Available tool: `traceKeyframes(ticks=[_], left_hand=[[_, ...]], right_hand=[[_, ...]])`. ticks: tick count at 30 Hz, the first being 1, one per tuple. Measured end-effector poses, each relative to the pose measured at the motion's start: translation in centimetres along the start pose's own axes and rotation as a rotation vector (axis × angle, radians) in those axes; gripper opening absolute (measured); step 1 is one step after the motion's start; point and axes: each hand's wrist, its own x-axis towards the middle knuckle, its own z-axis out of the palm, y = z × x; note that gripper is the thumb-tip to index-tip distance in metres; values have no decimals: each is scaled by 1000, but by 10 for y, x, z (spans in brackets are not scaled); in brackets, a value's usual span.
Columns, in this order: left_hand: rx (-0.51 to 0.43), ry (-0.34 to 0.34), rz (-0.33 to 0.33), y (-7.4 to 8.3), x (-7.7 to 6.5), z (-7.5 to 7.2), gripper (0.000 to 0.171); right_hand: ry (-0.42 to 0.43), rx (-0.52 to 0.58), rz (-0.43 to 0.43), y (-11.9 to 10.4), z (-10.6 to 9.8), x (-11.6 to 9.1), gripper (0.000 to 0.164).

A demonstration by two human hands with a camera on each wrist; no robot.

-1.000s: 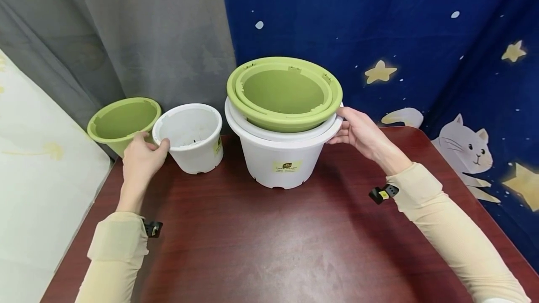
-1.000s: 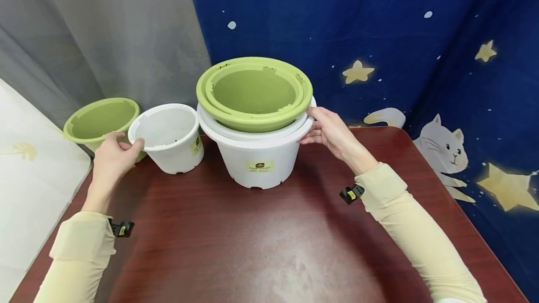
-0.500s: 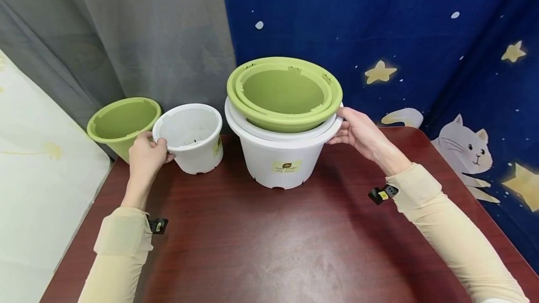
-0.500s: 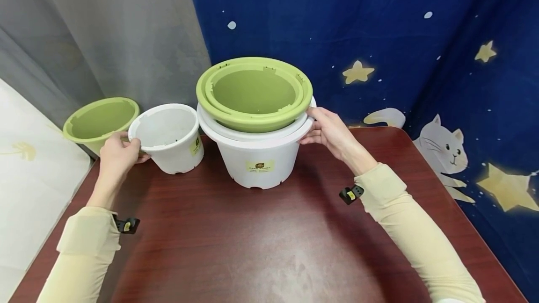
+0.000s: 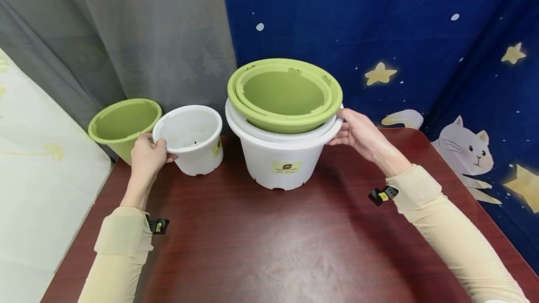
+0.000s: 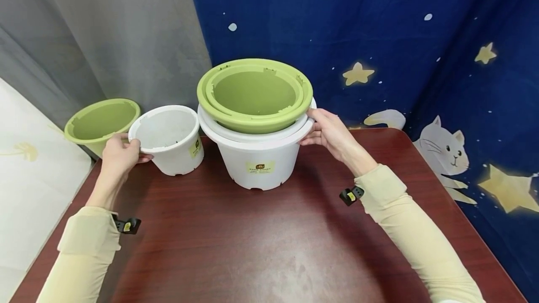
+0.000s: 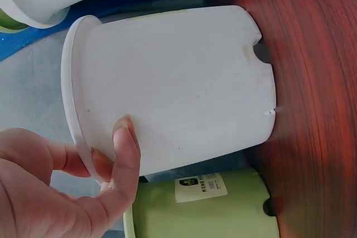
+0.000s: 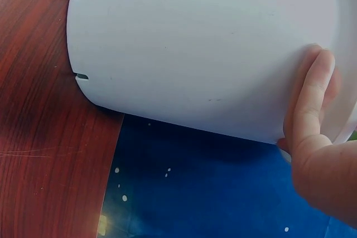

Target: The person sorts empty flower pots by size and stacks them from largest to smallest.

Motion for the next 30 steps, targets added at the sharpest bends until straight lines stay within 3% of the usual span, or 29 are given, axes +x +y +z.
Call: traceKeyframes(ticks=[30], left_hand=[[-81, 13, 52, 26, -12, -14, 49]], right_hand=[[9, 23, -15, 3, 0, 1, 28]])
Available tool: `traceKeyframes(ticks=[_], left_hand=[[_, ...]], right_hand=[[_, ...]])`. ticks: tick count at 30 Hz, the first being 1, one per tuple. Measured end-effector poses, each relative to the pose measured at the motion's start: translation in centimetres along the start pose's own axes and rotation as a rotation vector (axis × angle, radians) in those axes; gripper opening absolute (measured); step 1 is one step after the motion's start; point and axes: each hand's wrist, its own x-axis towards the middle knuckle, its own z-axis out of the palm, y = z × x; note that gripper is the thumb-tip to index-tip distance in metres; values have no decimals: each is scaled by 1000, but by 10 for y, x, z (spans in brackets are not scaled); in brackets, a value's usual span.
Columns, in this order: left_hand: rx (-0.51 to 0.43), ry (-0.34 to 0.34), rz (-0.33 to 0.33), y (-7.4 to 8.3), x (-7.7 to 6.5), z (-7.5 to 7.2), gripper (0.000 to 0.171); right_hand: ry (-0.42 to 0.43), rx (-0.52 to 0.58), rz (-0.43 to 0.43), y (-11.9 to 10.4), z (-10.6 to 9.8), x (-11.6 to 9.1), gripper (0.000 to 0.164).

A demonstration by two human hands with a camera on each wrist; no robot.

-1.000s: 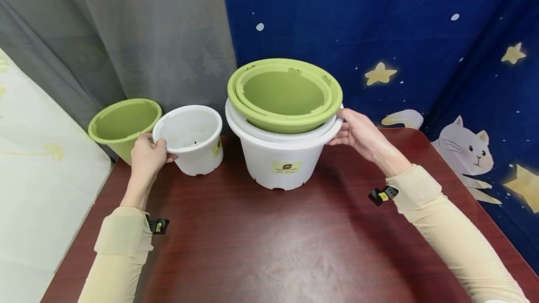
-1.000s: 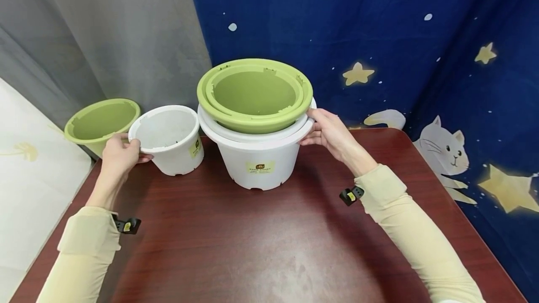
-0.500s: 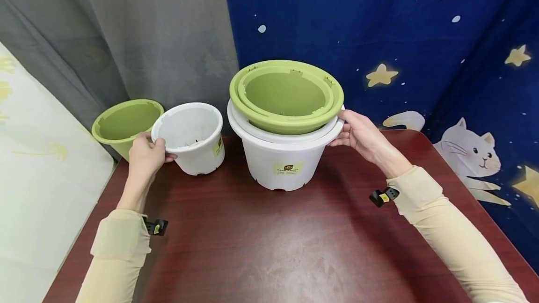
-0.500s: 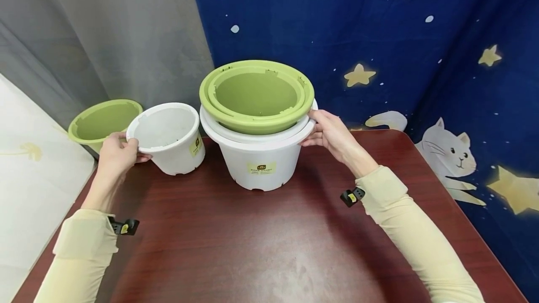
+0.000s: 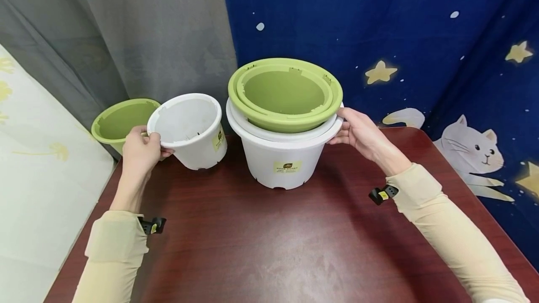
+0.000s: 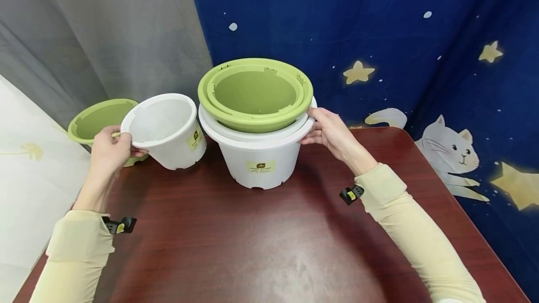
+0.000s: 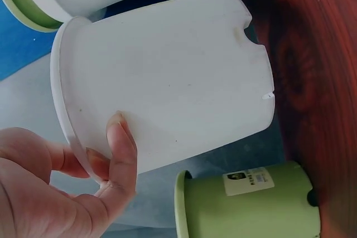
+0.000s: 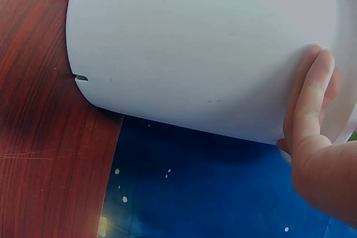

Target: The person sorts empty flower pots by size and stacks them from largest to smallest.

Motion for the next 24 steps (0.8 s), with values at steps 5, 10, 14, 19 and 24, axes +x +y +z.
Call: traceKeyframes(ticks=[5, 10, 14, 19, 24], left_hand=[[23, 9, 7, 6, -3, -4, 50], [76, 12, 14, 13, -5, -10, 52], [77, 24, 24, 20, -6, -13, 51], [71, 38, 37, 30, -7, -16, 52], [61, 52, 39, 38, -7, -20, 51]], right_hand=[[4, 5, 1, -1, 0, 0, 29], [6, 4, 8, -1, 1, 0, 29], [9, 8, 7, -1, 1, 0, 28], [9, 19, -4, -2, 1, 0, 27], [4, 18, -2, -2, 1, 0, 27]])
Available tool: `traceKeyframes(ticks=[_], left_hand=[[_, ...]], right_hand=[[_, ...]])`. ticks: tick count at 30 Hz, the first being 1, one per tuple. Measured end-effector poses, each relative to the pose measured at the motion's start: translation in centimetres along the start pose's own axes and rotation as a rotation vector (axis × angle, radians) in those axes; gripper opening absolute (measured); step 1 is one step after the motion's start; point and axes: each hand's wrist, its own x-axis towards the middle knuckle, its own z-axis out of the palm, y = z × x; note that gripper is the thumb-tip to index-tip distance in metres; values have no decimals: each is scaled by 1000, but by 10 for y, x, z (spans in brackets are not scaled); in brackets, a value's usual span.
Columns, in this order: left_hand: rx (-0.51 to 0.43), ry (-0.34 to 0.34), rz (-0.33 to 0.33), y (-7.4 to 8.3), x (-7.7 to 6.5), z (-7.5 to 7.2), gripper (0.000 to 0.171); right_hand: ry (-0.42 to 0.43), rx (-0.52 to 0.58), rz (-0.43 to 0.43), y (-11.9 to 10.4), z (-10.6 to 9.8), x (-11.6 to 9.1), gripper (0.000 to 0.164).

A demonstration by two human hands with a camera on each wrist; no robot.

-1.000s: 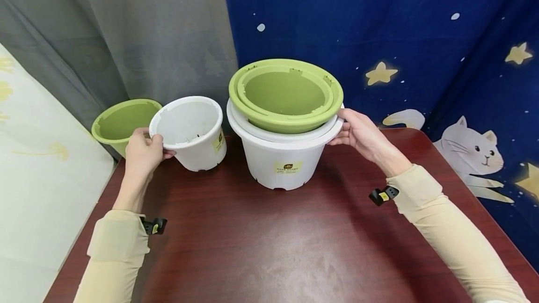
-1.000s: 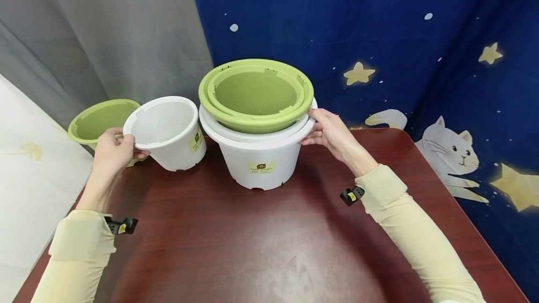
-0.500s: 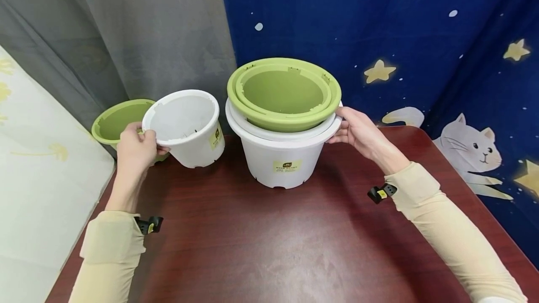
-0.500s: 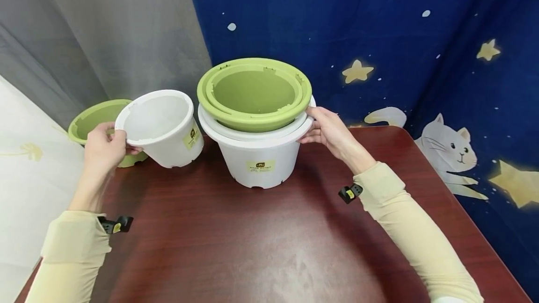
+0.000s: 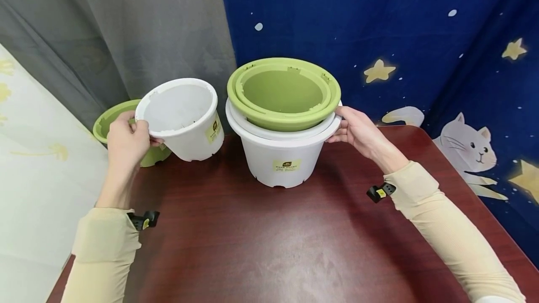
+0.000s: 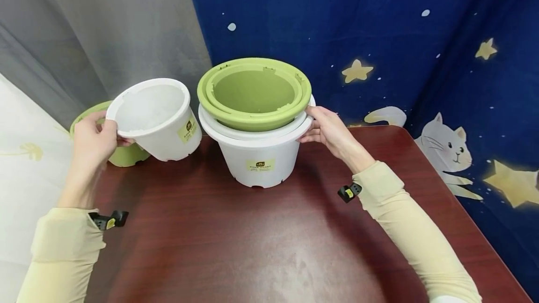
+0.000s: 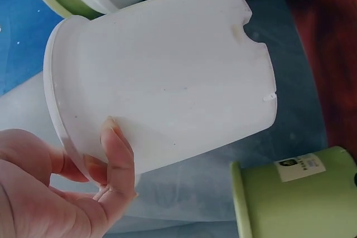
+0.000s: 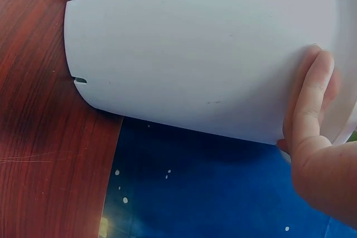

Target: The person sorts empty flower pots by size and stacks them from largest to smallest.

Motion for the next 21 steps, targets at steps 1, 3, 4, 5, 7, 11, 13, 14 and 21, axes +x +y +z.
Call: traceKeyframes(ticks=[1, 3, 4, 5, 7, 11, 13, 14, 21], left_hand=[[-5, 3, 1, 2, 0, -1, 52], [-22, 5, 6, 5, 1, -4, 52], [-29, 9, 12, 7, 1, -5, 51], [-46, 13, 19, 9, 0, -6, 51], [-61, 23, 29, 13, 0, -8, 49], [-67, 44, 34, 21, 0, -11, 42], [-55, 48, 30, 26, 0, -13, 37], [-61, 46, 27, 28, -1, -14, 35], [-97, 43, 34, 40, -1, -22, 32]], right_hand=[[-2, 1, 2, 0, 0, 0, 27], [-3, -2, 3, 0, 0, 0, 28], [-3, -3, 5, 0, 0, 0, 28], [-3, -4, 5, 0, 0, 0, 28], [-3, -8, 6, 0, 0, 0, 29], [-1, -14, 10, -1, 1, -1, 29], [1, -14, 14, -1, 1, -1, 29], [1, -13, 14, -1, 1, -1, 29], [1, -8, 15, -3, 1, -1, 30]])
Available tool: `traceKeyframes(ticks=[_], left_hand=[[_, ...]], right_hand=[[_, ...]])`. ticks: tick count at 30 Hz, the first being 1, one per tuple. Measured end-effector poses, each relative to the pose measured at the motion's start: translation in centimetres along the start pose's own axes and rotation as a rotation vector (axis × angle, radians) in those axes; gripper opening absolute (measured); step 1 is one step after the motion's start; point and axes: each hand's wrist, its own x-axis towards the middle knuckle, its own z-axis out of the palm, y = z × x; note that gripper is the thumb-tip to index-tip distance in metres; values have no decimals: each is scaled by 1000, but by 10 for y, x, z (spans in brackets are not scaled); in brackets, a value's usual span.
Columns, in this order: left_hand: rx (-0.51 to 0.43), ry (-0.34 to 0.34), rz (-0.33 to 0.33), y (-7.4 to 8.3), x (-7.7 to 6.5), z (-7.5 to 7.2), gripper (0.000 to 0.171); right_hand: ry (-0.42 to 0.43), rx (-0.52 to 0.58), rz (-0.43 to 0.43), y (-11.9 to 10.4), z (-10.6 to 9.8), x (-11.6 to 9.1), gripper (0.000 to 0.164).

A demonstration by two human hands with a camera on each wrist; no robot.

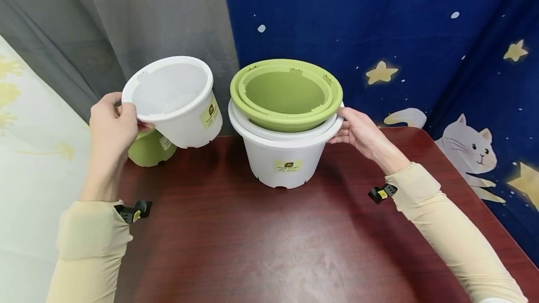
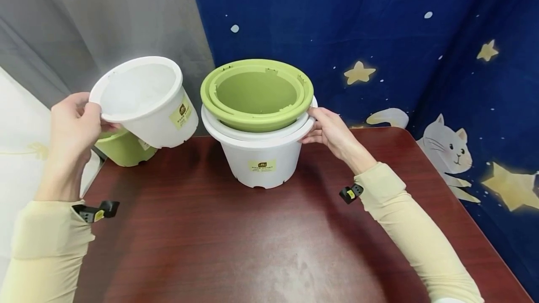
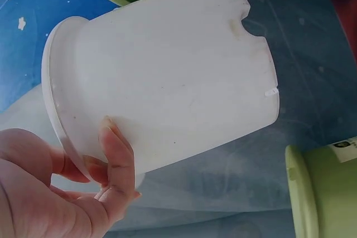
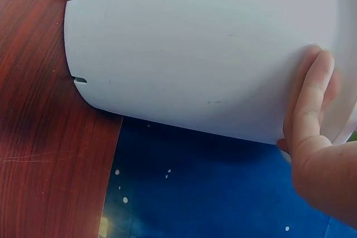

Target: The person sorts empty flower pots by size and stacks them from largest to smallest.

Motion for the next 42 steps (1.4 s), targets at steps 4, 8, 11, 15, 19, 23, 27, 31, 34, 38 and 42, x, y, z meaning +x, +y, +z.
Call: traceKeyframes(ticks=[4, 8, 11, 15, 19, 23, 27, 31, 34, 38, 42], left_hand=[[15, 13, 16, 6, 0, -2, 29], [-1, 14, 23, 13, 1, -2, 25], [-33, 27, 30, 18, 1, -2, 22], [-103, 46, 50, 24, 1, -1, 21], [-174, 51, 63, 30, 1, -2, 21], [-241, 41, 72, 34, 4, -3, 20], [-317, 32, 73, 37, 6, -5, 21], [-365, 38, 80, 41, 8, -7, 21], [-391, 42, 87, 45, 9, -8, 22], [-409, 42, 88, 52, 9, -9, 24], [-407, 47, 83, 60, 9, -10, 25]], right_hand=[[3, -3, 2, 0, -1, -1, 30], [5, 3, -1, 0, -1, -1, 29], [2, 8, -4, 1, -1, -1, 29], [-2, 7, -3, 2, -1, -1, 29], [-3, 4, -4, 1, 0, -2, 29], [1, 5, -9, 0, -1, -2, 30], [-3, 7, -9, 0, -1, -2, 30], [-7, 10, -7, 0, -1, -1, 30], [-5, 12, -7, 0, -1, 0, 30], [0, 10, -6, 1, 0, 1, 29], [-2, 14, -6, 1, 0, 1, 29]])
